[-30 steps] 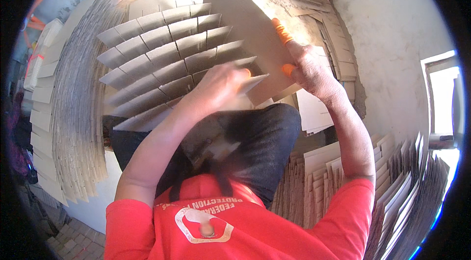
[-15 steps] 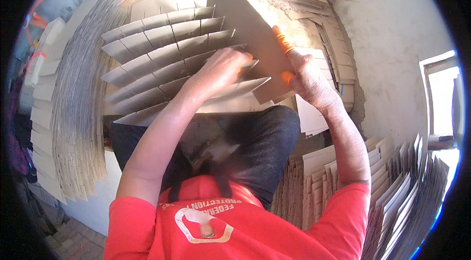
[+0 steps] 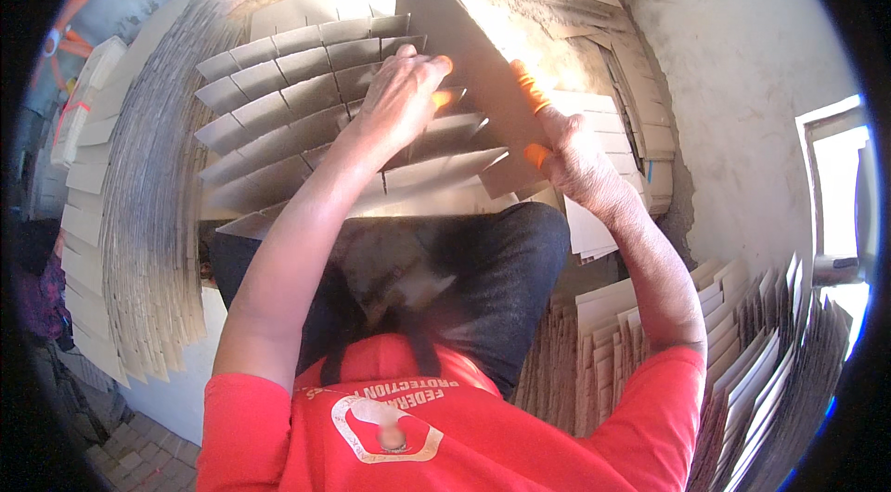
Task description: The person uses a utility knife to cut slits into flat cardboard sheets and then folds them into accordion-like structures. The finished pieces are stacked on the floor beside the work area.
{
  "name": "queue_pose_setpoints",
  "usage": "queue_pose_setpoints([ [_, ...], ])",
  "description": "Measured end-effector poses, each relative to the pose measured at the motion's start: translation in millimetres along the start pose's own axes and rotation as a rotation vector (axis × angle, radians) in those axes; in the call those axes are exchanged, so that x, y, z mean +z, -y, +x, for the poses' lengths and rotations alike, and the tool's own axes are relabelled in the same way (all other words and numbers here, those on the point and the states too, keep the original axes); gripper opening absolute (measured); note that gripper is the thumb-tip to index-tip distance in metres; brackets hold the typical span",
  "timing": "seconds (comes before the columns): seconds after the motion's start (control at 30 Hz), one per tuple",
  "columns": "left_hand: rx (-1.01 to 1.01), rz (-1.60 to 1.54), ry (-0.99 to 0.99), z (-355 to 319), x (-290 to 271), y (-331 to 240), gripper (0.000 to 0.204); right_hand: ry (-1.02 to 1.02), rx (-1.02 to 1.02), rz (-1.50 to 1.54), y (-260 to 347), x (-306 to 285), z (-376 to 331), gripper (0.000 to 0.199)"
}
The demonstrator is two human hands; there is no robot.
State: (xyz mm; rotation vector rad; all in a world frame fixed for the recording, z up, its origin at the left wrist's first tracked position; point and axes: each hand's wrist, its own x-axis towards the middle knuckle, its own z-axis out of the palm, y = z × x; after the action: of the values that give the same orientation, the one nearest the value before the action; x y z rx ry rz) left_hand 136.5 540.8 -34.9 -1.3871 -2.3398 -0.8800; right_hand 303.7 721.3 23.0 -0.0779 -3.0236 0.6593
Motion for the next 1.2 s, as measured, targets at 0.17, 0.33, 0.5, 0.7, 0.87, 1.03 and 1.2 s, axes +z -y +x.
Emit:
queue_pose_setpoints([
  [0.17,-0.058,-0.246,0.274,4.0,1.2,6.4,0.031,-0.113,-0.082,0.056,-2.3,0.2,-7.4,0.038],
  [0.33,-0.021,-0.271,0.223,1.8,3.1,6.3,0.032,-0.085,-0.092,-0.091,-5.9,-0.4,-10.2,0.039],
  [0.5,-0.09,-0.111,0.341,10.8,-1.4,11.1,0.015,-0.038,-0.099,0.04,-14.5,11.9,6.0,0.036],
  [0.7,-0.18,-0.205,-0.004,39.3,-29.5,59.3,0.01,-0.061,-0.14,-0.036,-19.9,16.7,-7.0,0.036],
  [0.87,-0.243,0.055,0.079,64.4,-24.3,96.1,0.011,0.05,-0.051,0.051,-8.6,8.7,-7.8,0.055],
  [1.03,-0.304,0.085,0.175,75.5,-8.6,97.6,0.025,0.084,-0.092,0.022,-9.5,6.6,-15.2,0.069],
  [1.2,-0.232,0.008,0.232,75.2,14.6,133.7,0.036,0.033,-0.066,0.102,-2.4,7.5,-18.4,0.054],
])
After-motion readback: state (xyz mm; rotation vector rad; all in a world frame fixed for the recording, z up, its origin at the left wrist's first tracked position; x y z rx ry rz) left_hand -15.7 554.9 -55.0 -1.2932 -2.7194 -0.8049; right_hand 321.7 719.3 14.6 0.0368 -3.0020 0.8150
